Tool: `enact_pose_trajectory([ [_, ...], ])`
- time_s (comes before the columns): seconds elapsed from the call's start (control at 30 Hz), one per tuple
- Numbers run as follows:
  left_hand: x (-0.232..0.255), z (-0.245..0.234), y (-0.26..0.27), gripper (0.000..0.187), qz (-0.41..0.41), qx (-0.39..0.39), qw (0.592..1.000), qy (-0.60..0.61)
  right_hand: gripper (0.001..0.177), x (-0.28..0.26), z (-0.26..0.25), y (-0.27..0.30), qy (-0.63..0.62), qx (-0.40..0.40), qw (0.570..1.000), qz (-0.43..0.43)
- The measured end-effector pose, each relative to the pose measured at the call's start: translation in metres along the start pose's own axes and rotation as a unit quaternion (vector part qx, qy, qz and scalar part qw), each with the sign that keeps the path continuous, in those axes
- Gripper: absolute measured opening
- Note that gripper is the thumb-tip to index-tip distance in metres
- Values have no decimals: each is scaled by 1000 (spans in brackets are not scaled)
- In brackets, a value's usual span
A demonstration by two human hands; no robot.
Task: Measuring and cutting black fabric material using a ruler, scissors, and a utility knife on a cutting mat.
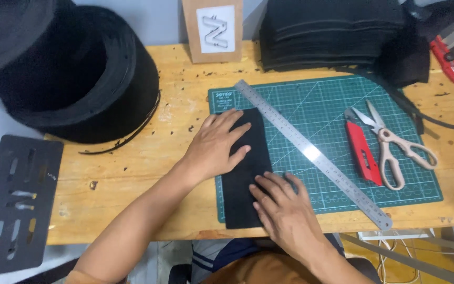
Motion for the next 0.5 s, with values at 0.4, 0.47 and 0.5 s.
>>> enact_pose_trajectory([
  [0.4, -19, 6, -3, 56, 23, 16, 999, 23, 38, -21, 17, -4, -62, -56, 993, -83],
  [0.47, -20, 9, -2, 56, 26, 25, 999, 25, 39, -26, 19, -3, -60, -52, 993, -83],
  [0.5, -21, 8, -2, 55, 27, 27, 999, 28, 39, -25, 21, -2, -63, -52, 994, -77],
])
Point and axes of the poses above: each hand's wrist, its own y-axis away from the middle knuckle, its own z-axis out of the palm, x = y × z, the point moved 9 cm from there along -y, towards the middle knuckle, and after that the axes turned 6 degrees about -x, right-handed, at the moved point
